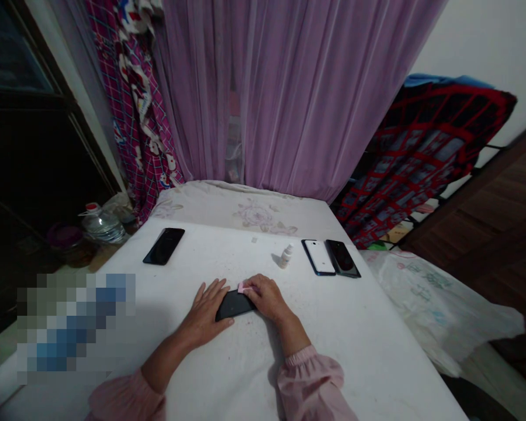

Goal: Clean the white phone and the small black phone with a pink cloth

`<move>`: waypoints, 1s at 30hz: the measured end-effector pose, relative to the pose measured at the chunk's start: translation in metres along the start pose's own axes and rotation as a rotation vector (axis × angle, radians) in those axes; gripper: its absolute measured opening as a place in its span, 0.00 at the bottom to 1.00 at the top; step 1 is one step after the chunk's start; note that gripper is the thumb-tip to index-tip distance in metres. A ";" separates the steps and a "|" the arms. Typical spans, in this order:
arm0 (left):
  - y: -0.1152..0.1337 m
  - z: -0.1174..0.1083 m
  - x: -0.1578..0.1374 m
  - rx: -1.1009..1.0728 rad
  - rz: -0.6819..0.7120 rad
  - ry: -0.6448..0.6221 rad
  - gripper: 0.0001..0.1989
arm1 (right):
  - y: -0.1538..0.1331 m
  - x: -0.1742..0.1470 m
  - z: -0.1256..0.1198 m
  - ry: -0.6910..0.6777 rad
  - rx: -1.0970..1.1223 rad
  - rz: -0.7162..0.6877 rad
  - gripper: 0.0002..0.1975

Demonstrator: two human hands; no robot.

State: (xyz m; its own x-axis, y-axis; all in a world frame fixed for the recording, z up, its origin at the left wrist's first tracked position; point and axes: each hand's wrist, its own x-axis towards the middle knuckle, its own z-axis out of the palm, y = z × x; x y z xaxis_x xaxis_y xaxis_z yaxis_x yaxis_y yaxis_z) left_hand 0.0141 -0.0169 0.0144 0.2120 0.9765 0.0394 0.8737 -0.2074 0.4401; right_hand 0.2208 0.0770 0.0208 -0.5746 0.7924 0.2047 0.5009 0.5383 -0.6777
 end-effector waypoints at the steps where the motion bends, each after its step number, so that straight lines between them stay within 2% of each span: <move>1: -0.002 0.000 -0.001 -0.006 -0.008 0.011 0.35 | -0.001 -0.001 0.000 0.008 0.002 -0.003 0.07; 7: -0.020 -0.001 -0.009 -0.013 0.005 0.090 0.27 | -0.004 -0.003 0.001 0.028 -0.036 -0.002 0.06; 16: -0.022 0.005 -0.007 -0.039 -0.032 0.194 0.27 | -0.021 0.012 0.004 -0.046 -0.104 -0.081 0.03; 20: -0.024 0.008 -0.006 -0.053 -0.031 0.193 0.26 | -0.035 0.019 0.017 -0.076 -0.136 -0.088 0.03; 24: -0.026 0.009 -0.005 -0.064 -0.047 0.164 0.30 | -0.048 0.022 0.028 -0.095 -0.138 -0.095 0.03; 30: -0.029 0.011 -0.004 -0.078 -0.037 0.178 0.29 | -0.050 0.021 0.028 -0.069 -0.145 -0.079 0.04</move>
State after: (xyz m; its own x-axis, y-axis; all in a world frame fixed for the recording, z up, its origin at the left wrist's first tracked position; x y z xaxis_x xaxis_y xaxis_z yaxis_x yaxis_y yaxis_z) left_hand -0.0071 -0.0157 -0.0083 0.0935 0.9798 0.1765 0.8412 -0.1726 0.5125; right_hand 0.1657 0.0586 0.0386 -0.6564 0.7271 0.2013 0.5378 0.6381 -0.5510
